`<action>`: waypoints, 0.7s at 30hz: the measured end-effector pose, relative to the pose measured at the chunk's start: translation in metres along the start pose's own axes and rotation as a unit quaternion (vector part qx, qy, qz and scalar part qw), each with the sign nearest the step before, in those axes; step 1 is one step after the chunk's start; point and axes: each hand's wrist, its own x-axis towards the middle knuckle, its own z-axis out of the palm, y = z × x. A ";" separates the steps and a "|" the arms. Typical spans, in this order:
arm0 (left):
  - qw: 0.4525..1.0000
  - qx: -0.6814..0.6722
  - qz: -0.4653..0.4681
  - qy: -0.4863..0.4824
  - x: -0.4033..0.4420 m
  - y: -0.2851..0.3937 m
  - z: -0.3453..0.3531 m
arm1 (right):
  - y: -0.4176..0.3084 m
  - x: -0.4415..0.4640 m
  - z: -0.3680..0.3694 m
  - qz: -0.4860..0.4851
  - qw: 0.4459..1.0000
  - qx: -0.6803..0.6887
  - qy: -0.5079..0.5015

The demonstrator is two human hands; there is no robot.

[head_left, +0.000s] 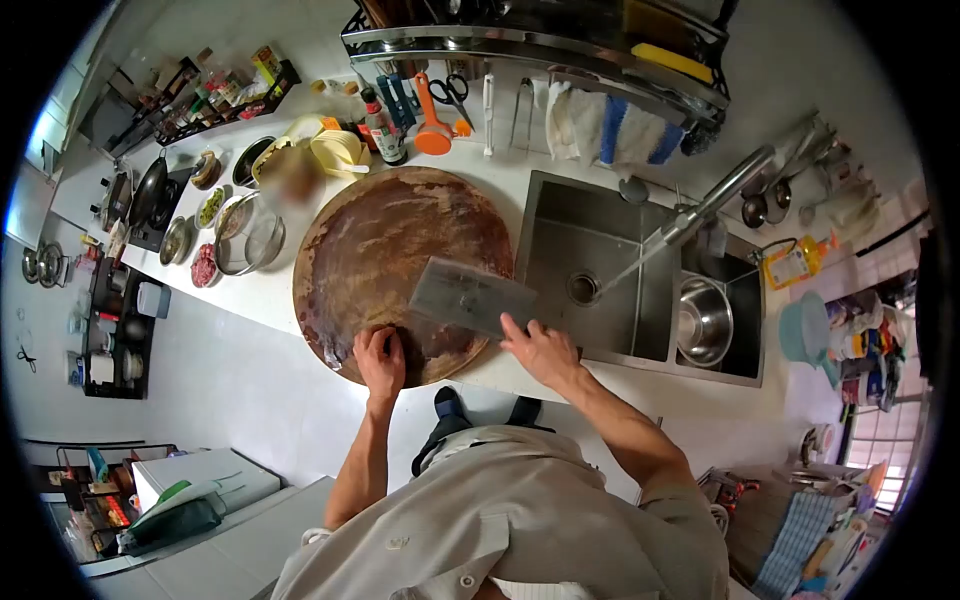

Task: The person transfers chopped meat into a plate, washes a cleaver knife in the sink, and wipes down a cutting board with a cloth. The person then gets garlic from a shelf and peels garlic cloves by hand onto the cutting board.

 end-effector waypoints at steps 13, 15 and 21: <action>1.000 0.016 0.011 0.003 -0.003 0.002 0.000 | 0.049 -0.025 0.007 0.130 0.989 0.007 0.075; 0.999 0.031 0.009 -0.004 -0.003 0.000 0.001 | 0.074 -0.036 0.009 0.196 0.971 -0.009 0.137; 0.991 -0.026 0.127 -0.024 0.008 0.064 0.024 | 0.126 -0.054 0.002 0.280 0.952 -0.021 0.124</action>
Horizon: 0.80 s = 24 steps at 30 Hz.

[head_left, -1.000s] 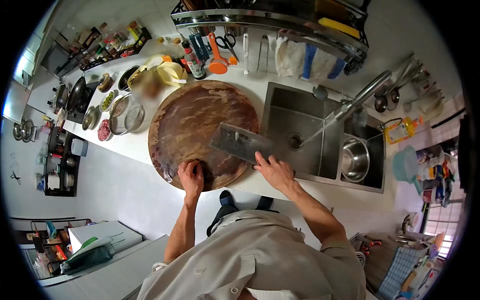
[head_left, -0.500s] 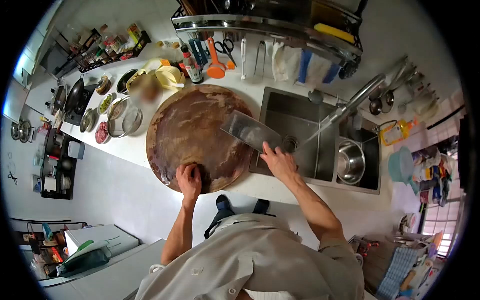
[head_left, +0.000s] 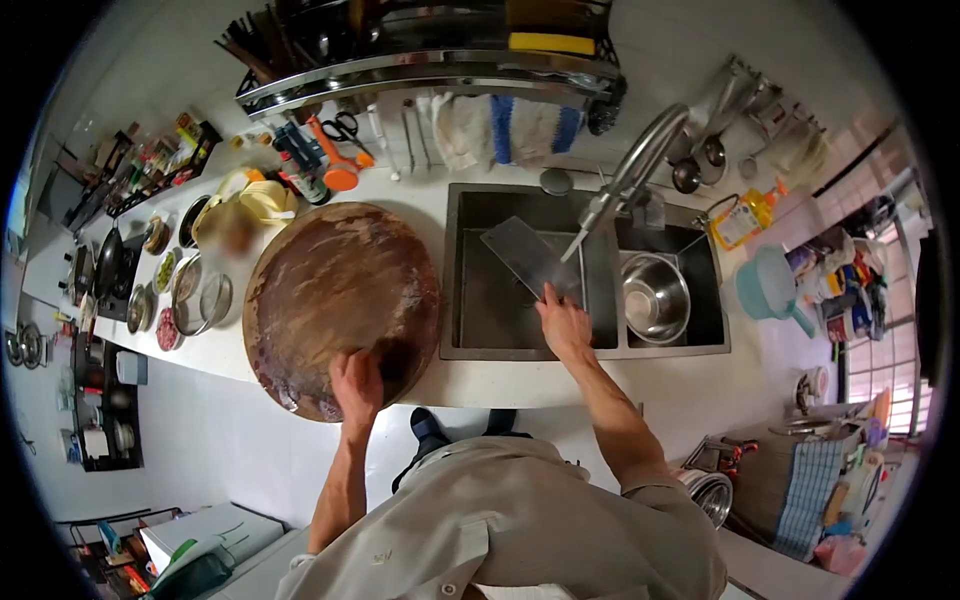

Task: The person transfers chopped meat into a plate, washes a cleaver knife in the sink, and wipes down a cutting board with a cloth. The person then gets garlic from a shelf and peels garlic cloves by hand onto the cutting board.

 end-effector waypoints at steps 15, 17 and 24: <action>0.908 -0.257 -0.069 -0.324 0.032 0.171 0.189 | 0.043 -0.018 0.015 0.232 0.799 0.550 -0.064; 0.911 -0.257 -0.063 -0.317 0.034 0.181 0.192 | 0.039 -0.018 -0.005 0.329 0.582 0.735 -0.112; 0.915 -0.246 -0.008 -0.319 0.034 0.187 0.203 | 0.062 -0.021 0.040 0.343 0.386 0.848 -0.120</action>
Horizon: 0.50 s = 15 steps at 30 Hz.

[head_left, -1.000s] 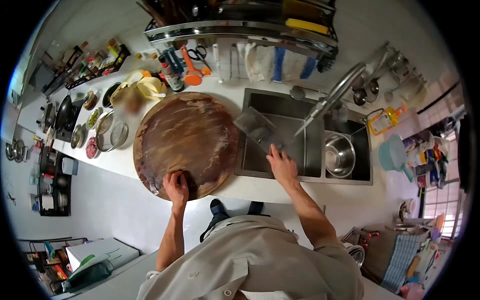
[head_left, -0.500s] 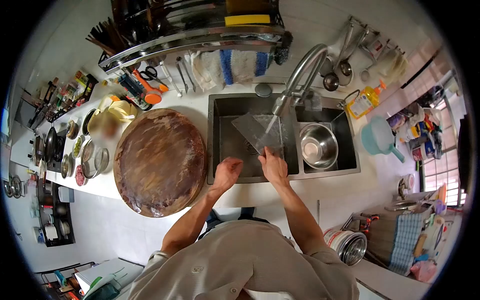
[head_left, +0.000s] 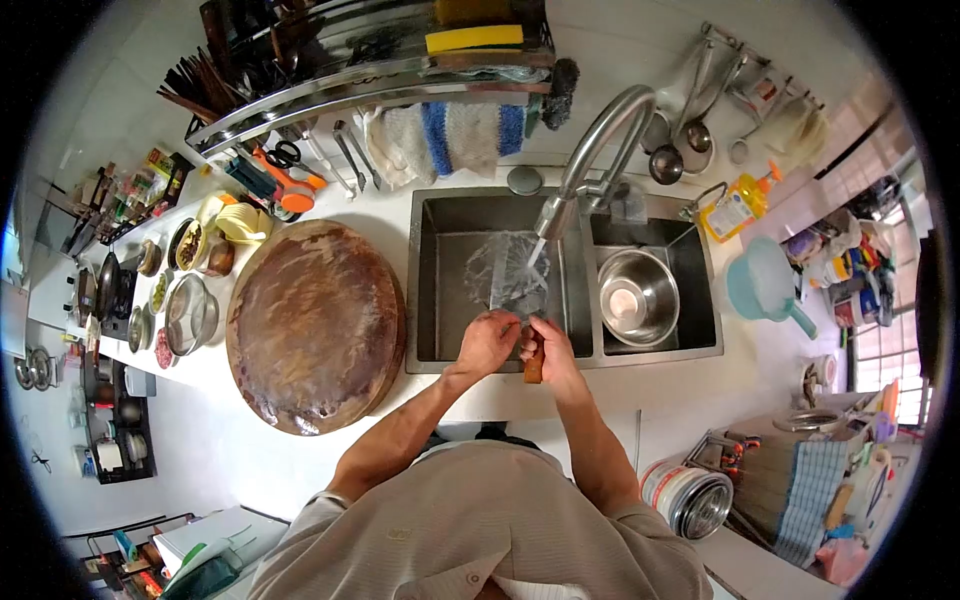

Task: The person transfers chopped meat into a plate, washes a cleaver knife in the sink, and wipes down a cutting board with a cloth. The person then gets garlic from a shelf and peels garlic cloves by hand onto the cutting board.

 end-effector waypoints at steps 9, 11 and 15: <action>0.987 -0.049 -0.146 -0.047 0.006 0.024 -0.006 | 0.004 -0.037 0.041 -0.131 0.946 -0.290 0.066; 0.945 -0.202 -0.246 -0.073 0.016 0.018 -0.002 | 0.019 -0.023 0.036 -0.341 0.752 -0.552 0.114; 0.896 -0.299 -0.323 -0.065 0.028 0.020 0.012 | 0.037 -0.033 0.051 -0.325 0.648 -0.684 0.081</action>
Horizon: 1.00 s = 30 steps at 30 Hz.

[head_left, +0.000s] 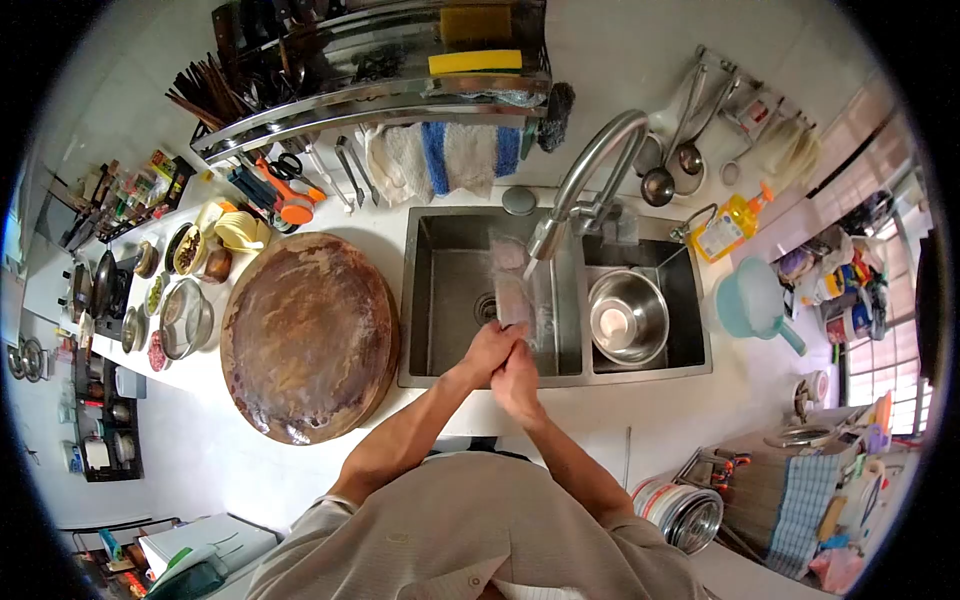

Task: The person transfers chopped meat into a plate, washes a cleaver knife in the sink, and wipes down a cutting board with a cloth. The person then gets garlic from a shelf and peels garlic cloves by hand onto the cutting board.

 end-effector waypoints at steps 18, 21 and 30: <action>0.962 -0.242 -0.128 -0.019 0.050 -0.016 -0.028 | 0.006 0.176 -0.061 0.201 0.655 0.726 -0.059; 0.964 -0.228 -0.130 -0.031 0.068 -0.004 -0.020 | 0.013 0.178 -0.052 0.212 0.586 0.781 -0.036; 0.964 -0.213 -0.126 -0.093 0.102 0.032 0.001 | 0.049 0.206 -0.114 0.156 0.901 0.392 -0.100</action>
